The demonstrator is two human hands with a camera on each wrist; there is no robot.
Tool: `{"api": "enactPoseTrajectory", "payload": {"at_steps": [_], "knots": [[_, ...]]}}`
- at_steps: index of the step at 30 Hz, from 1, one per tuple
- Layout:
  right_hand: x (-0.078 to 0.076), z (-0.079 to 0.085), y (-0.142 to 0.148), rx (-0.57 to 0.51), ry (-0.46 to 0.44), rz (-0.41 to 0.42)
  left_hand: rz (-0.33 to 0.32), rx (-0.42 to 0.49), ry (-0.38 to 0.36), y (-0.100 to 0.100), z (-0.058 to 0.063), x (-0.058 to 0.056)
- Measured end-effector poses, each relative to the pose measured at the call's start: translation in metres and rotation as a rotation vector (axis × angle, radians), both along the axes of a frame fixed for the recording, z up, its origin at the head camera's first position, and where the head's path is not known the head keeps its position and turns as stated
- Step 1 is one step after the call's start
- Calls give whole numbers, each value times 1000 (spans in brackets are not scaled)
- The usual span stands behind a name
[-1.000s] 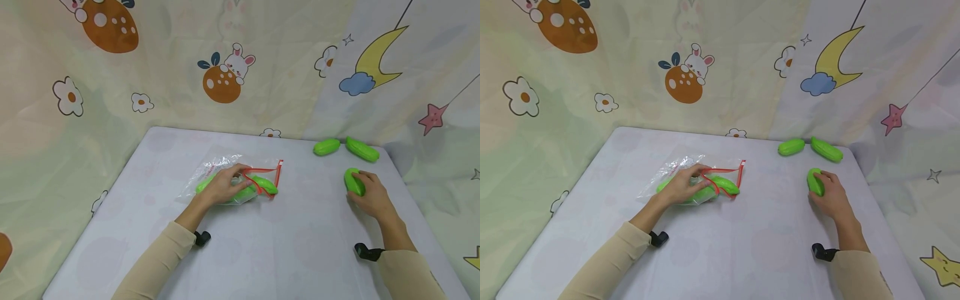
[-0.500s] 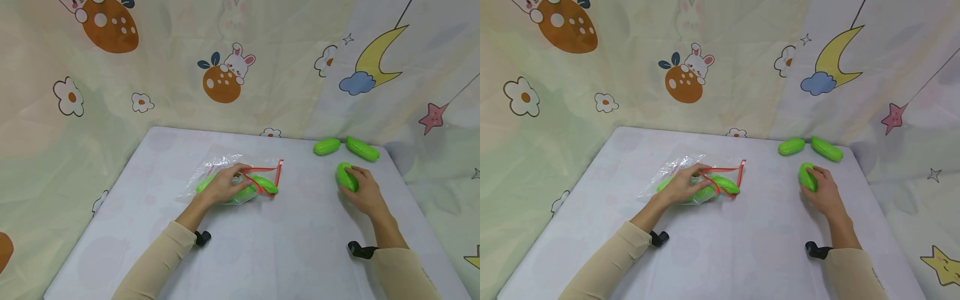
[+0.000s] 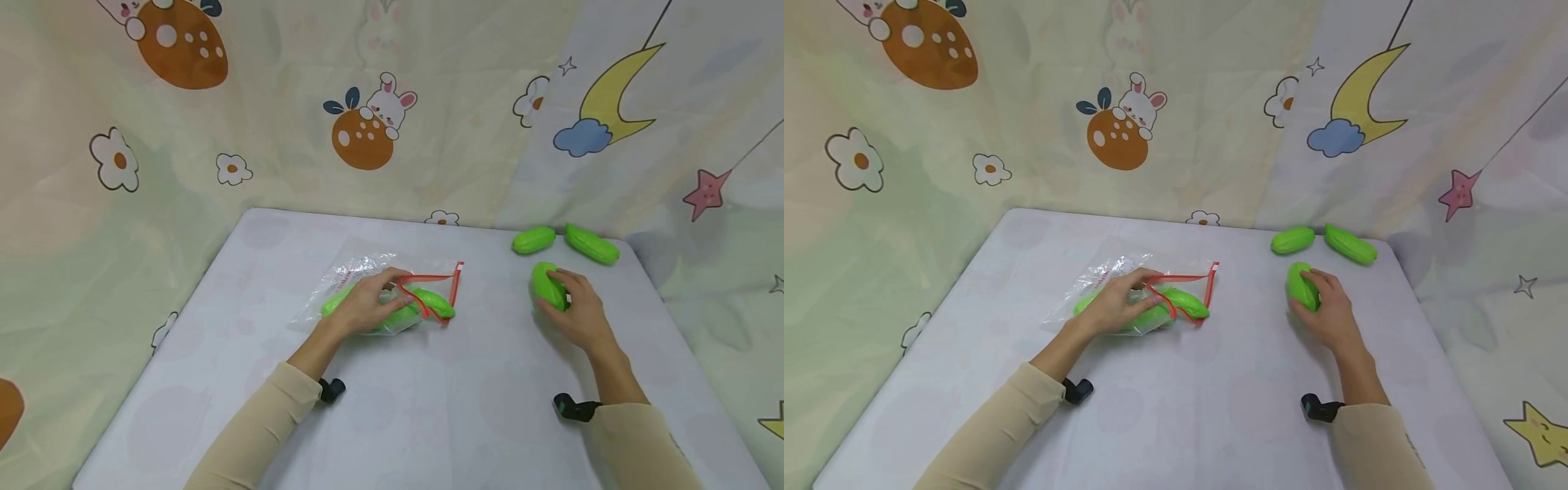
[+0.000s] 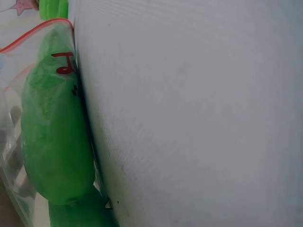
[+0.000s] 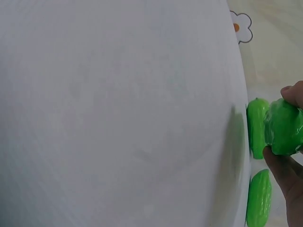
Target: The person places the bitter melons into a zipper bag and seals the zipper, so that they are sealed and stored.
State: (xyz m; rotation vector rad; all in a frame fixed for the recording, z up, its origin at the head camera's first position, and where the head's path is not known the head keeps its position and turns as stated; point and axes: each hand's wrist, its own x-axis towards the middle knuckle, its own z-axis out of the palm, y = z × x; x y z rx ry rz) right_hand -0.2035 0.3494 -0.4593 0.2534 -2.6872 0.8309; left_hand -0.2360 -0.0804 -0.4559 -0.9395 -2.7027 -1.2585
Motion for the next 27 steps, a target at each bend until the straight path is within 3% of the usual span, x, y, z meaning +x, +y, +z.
{"api": "enactPoseTrajectory", "payload": {"at_steps": [27], "knots": [[2,-6,-48,-143,-61,206,-9,18,7,-2,-2,-1]]}}
